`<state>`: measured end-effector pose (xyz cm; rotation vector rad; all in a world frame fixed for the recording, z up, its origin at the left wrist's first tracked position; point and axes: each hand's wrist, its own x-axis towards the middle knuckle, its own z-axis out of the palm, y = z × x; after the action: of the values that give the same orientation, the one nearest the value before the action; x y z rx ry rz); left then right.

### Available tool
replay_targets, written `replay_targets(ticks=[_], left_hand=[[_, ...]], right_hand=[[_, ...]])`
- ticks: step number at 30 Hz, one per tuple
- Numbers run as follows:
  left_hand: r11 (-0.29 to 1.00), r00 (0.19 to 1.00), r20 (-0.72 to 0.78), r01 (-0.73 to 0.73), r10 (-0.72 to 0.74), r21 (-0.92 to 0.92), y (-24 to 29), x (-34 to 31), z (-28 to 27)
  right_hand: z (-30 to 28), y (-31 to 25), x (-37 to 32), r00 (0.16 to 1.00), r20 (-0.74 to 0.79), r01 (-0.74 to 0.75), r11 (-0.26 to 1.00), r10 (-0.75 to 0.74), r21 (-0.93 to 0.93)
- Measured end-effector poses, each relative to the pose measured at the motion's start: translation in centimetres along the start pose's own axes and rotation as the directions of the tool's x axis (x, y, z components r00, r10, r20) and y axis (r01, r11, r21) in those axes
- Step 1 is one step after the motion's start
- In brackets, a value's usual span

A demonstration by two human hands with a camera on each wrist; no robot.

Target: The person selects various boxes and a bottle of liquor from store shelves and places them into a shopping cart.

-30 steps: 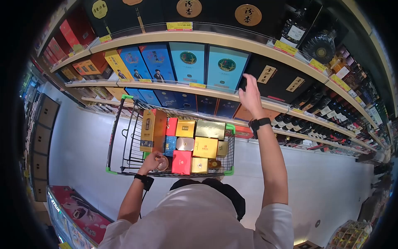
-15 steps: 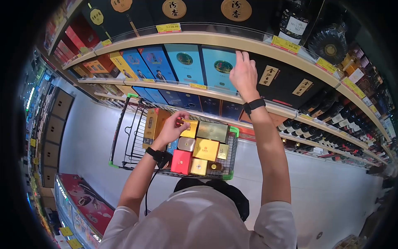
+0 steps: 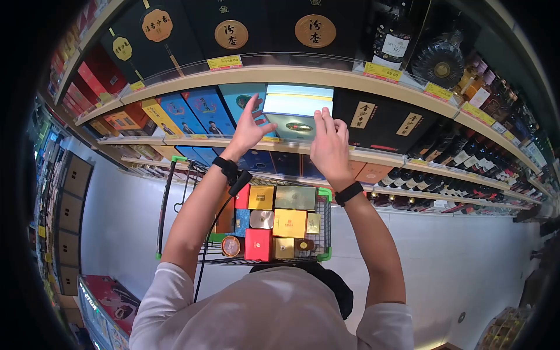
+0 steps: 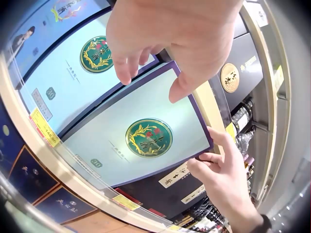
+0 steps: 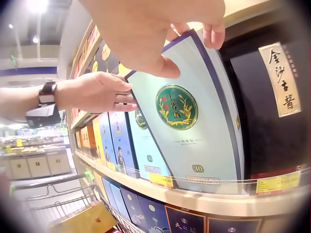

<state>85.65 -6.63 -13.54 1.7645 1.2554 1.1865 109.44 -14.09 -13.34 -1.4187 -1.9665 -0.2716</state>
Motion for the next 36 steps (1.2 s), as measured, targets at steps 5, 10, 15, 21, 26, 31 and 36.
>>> replay_targets(ticks=[5, 10, 15, 21, 26, 31, 36], left_hand=[[0.997, 0.986, 0.166, -0.003, -0.009, 0.075, 1.2, 1.0, -1.1], [0.999, 0.952, 0.307, -0.021, 0.010, 0.034, 0.6, 1.9, -2.0], [0.999, 0.950, 0.313, 0.006, -0.016, 0.034, 2.0, 2.4, -1.8], [0.994, 0.965, 0.244, -0.105, 0.094, 0.034, 1.2, 1.5, -0.9], [0.996, 0.967, 0.239, -0.088, 0.091, -0.024, 0.8, 0.2, -0.9], [0.992, 0.930, 0.365, -0.081, 0.040, 0.098, -0.9, 0.3, -0.4], [0.990, 0.950, 0.312, -0.033, -0.013, 0.141, -1.5, 0.5, 0.5]], right_hand=[[-0.2, 0.0, -2.2, 1.000, -0.015, 0.026, 0.998, -0.025, 0.059], [0.3, 3.1, -2.0, 0.951, 0.155, -0.310, 0.832, 0.269, 0.459], [1.8, 5.0, 1.7, 0.925, 0.288, -0.379, 0.674, 0.249, 0.634], [1.5, 5.2, 3.6, 0.956, 0.270, -0.251, 0.803, 0.116, 0.540], [2.4, 6.1, 2.4, 0.961, 0.264, -0.232, 0.761, 0.083, 0.606], [1.9, 5.0, 1.9, 0.956, 0.276, -0.266, 0.685, 0.097, 0.679], [3.4, 5.0, 1.5, 0.950, 0.283, -0.291, 0.698, 0.131, 0.654]])
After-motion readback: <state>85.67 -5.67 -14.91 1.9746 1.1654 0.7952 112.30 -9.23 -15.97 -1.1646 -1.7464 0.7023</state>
